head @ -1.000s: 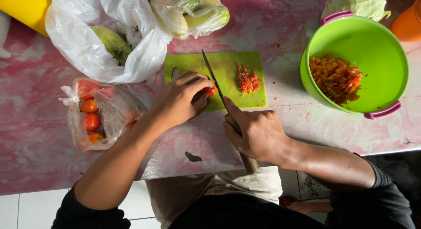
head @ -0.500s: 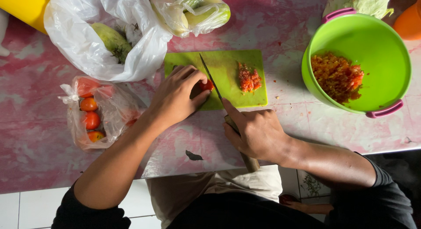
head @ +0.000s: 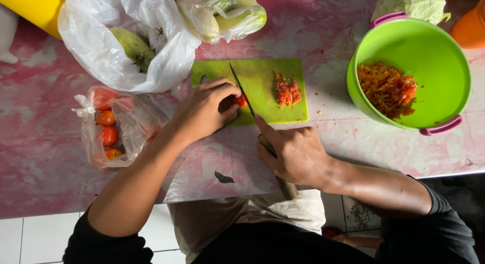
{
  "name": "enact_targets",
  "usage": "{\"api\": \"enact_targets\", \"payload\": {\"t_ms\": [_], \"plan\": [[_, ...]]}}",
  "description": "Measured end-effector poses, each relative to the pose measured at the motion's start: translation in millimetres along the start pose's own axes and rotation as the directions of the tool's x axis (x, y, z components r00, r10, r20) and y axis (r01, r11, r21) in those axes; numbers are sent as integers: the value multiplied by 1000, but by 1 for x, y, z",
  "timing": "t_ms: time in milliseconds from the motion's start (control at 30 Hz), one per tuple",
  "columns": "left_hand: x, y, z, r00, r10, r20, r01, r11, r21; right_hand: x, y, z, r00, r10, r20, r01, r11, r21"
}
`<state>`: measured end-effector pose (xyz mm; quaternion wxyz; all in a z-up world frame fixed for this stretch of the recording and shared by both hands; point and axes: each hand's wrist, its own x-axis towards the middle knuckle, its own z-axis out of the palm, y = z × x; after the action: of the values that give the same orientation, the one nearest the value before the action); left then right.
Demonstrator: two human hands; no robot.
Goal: The person dices tomatoes and small peppers with a knife on a cutting board and transfers the pieces into a green bowl.
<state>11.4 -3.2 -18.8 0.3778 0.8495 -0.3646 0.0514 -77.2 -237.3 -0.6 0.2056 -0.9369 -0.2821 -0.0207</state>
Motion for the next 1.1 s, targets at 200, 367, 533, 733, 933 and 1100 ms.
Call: {"api": "enact_targets", "payload": {"t_ms": [200,367,533,733,933,1100], "plan": [[0,0,1,998,-36,46,34,999,28,1,-3,4,1000,22,8,-22,997,71],[2,-2,4,998,-57,42,54,996,73,14,2,11,997,77,17,-79,993,94],[-2,11,9,999,-26,29,22,991,129,18,6,18,995,97,5,-97,995,-3],[-6,12,8,999,-47,-18,48,994,96,1,4,-2,996,73,52,-74,997,20],[-24,8,-1,987,-157,-25,159,971,179,-26,-8,-14,994,92,-66,-78,980,185],[-18,7,12,996,33,-80,-19,986,164,-33,-13,10,939,321,-124,-259,897,357]]}}
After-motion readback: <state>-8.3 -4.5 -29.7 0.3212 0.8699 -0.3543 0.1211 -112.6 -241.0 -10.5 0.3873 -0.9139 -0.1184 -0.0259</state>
